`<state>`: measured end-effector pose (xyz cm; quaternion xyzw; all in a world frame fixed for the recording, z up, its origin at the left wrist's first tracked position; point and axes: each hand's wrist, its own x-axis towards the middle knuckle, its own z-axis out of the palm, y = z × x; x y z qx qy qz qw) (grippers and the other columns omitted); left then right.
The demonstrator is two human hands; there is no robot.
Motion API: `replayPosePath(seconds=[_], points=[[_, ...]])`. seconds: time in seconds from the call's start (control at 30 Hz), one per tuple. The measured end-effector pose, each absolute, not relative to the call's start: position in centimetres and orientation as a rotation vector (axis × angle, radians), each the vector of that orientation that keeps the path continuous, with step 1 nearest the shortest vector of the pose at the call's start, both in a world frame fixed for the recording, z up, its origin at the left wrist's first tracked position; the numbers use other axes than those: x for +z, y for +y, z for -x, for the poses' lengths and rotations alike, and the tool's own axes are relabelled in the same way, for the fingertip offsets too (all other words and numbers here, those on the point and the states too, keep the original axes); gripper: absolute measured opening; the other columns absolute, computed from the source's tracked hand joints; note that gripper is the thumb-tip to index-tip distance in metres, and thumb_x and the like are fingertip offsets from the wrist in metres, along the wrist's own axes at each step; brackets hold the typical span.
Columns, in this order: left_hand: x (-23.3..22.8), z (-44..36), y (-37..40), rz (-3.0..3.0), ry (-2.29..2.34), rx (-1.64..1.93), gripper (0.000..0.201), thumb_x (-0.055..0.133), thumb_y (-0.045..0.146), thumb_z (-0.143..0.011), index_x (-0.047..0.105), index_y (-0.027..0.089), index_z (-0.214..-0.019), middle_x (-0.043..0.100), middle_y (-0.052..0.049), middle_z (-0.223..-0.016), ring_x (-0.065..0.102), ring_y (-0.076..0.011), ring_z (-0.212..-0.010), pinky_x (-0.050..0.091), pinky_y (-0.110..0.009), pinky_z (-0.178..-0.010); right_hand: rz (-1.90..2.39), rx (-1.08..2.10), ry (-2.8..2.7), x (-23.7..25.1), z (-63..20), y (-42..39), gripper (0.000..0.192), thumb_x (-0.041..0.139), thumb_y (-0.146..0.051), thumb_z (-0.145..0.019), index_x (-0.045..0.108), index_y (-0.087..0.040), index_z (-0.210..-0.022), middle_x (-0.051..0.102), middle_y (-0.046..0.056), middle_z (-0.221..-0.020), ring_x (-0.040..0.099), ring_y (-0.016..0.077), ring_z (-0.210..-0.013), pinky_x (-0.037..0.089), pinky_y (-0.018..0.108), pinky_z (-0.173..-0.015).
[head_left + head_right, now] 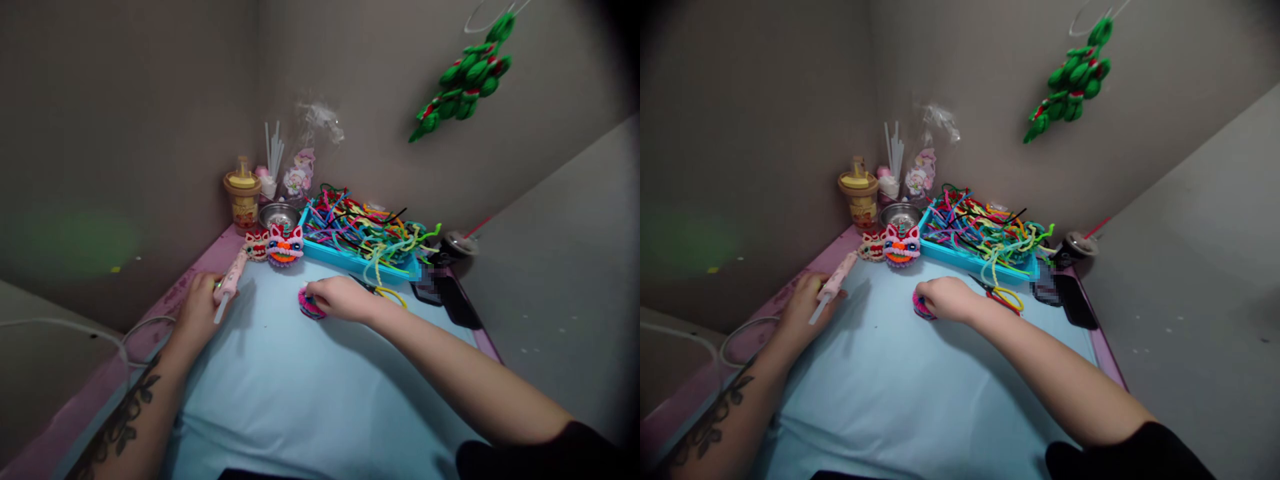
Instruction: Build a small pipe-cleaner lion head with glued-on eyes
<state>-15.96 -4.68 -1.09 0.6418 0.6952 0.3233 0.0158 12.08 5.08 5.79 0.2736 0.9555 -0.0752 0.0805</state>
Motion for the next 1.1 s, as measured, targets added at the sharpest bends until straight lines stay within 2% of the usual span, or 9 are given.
replayPosePath(seconds=[0.3, 0.47, 0.63, 0.8, 0.9, 1.0, 1.1], points=[[-1.2, 16.0, -4.7, -1.984, 2.185, 0.957, 0.030, 0.047, 0.039, -0.082, 0.053, 0.014, -0.097, 0.058, -0.013, -0.095, 0.054, -0.0268, -0.093, 0.046, -0.038, -0.081, -0.785, -0.156, 2.845, 6.1, -11.6, 5.4, 0.022, 0.047, -0.016, -0.082, 0.066, -0.018, -0.092, 0.071, 0.008, -0.085, 0.062, 0.0176, -0.075, 0.032, 0.025, -0.060], [-1.1, 16.0, -4.8, -1.993, 2.195, 0.905, 0.031, 0.046, 0.037, -0.082, 0.054, 0.013, -0.100, 0.058, -0.013, -0.096, 0.054, -0.0261, -0.096, 0.045, -0.036, -0.083, -0.821, -0.217, 2.845, 6.5, -12.2, 5.3, 0.019, 0.049, -0.018, -0.083, 0.066, -0.017, -0.091, 0.071, 0.009, -0.085, 0.063, 0.0179, -0.074, 0.035, 0.024, -0.061], [-0.9, 16.2, -5.2, -1.965, 2.349, 0.559, 0.037, 0.049, 0.040, -0.080, 0.054, 0.014, -0.106, 0.057, -0.014, -0.103, 0.058, -0.0290, -0.091, 0.047, -0.036, -0.073, -1.278, -0.635, 3.022, 5.2, -13.9, 5.2, 0.027, 0.044, -0.016, -0.085, 0.062, -0.019, -0.105, 0.070, 0.005, -0.093, 0.064, 0.0167, -0.081, 0.042, 0.024, -0.071], [-1.1, 17.0, -5.9, -2.037, 2.352, 0.255, 0.045, 0.050, 0.052, -0.079, 0.055, 0.016, -0.106, 0.059, -0.015, -0.101, 0.061, -0.0315, -0.084, 0.047, -0.039, -0.068, -1.879, -1.132, 2.947, 2.0, -16.3, 4.1, 0.014, 0.040, -0.022, -0.084, 0.054, -0.019, -0.084, 0.065, 0.002, -0.074, 0.060, 0.0164, -0.069, 0.045, 0.026, -0.066], [-0.5, 17.3, -6.5, -2.109, 2.383, 0.281, 0.050, 0.059, 0.050, -0.073, 0.055, 0.017, -0.110, 0.059, -0.017, -0.103, 0.058, -0.0364, -0.093, 0.046, -0.044, -0.073, -2.104, -1.404, 2.793, 0.1, -17.1, 2.6, 0.012, 0.038, -0.028, -0.084, 0.046, -0.021, -0.079, 0.060, 0.001, -0.069, 0.052, 0.0154, -0.057, 0.042, 0.025, -0.054], [1.0, 15.9, -6.9, -2.172, 2.387, 0.476, 0.050, 0.061, 0.045, -0.072, 0.055, 0.018, -0.114, 0.055, -0.019, -0.114, 0.053, -0.0400, -0.103, 0.046, -0.049, -0.078, -2.236, -1.548, 2.756, -1.0, -17.4, 1.1, 0.013, 0.040, -0.031, -0.084, 0.044, -0.021, -0.077, 0.054, 0.001, -0.069, 0.050, 0.0158, -0.058, 0.041, 0.025, -0.054], [2.4, 12.2, -6.5, -2.233, 1.964, 0.600, 0.032, 0.050, 0.036, -0.082, 0.059, 0.021, -0.109, 0.059, -0.012, -0.109, 0.059, -0.0287, -0.096, 0.047, -0.040, -0.082, -2.323, -1.565, 2.809, -1.5, -17.5, 0.2, 0.014, 0.042, -0.033, -0.084, 0.046, -0.021, -0.078, 0.054, 0.003, -0.075, 0.054, 0.0186, -0.071, 0.045, 0.029, -0.065]])
